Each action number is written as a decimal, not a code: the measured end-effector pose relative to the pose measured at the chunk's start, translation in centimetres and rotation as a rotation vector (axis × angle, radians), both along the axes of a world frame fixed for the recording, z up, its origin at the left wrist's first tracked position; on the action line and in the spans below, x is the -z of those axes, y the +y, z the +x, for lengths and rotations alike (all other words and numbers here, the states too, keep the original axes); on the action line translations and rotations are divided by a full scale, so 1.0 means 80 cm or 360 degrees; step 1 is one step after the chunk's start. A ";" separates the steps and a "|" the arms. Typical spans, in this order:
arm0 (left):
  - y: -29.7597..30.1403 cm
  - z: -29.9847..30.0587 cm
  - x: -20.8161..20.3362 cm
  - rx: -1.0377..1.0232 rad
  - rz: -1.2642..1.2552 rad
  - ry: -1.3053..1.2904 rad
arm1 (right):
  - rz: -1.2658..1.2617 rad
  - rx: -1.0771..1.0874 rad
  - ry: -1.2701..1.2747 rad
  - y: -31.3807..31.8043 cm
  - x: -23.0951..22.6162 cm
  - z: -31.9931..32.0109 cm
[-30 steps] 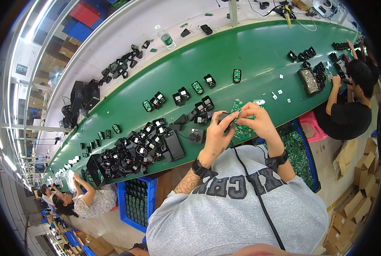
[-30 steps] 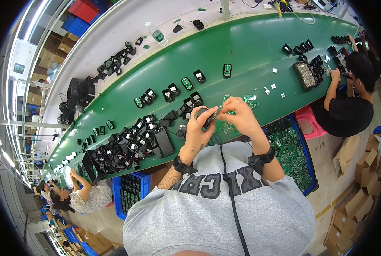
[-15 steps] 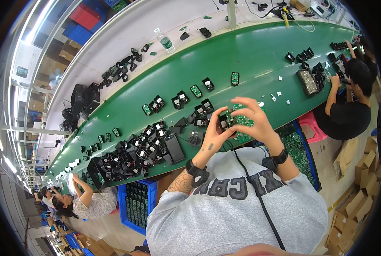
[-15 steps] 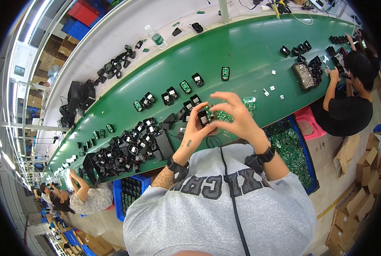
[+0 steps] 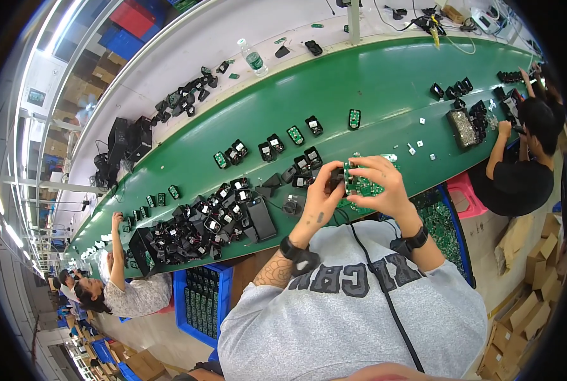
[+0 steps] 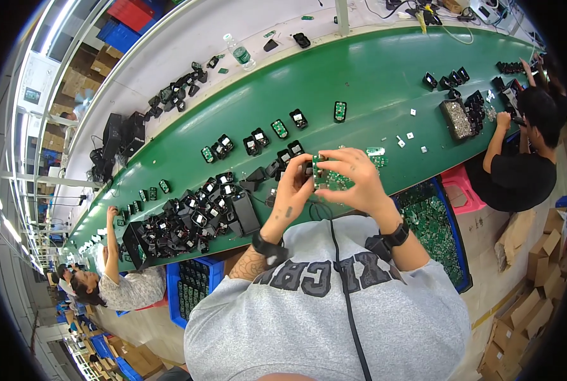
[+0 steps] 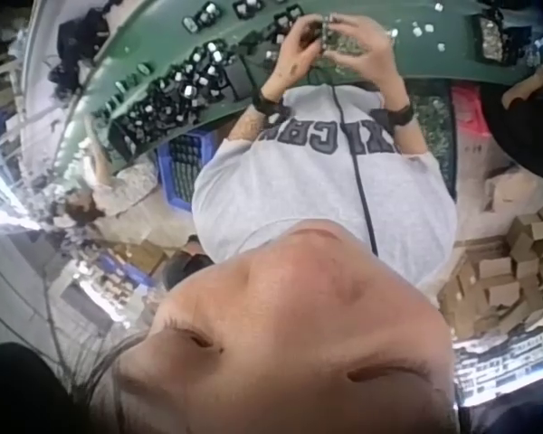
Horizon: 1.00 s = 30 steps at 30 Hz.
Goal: The person picks up a green circuit board and a black plastic housing, fits the board into the housing, and places the assembled unit onto the green conveyor belt before repeating the process.
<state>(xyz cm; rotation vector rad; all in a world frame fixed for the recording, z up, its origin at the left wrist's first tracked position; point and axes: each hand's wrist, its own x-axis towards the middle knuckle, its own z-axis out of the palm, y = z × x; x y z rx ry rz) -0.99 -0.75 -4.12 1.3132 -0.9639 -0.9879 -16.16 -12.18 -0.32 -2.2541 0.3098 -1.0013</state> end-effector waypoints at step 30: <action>0.009 -0.033 -0.013 0.0031 -0.0187 0.0465 | 0.1807 -0.0215 -0.0146 0.027 0.020 0.023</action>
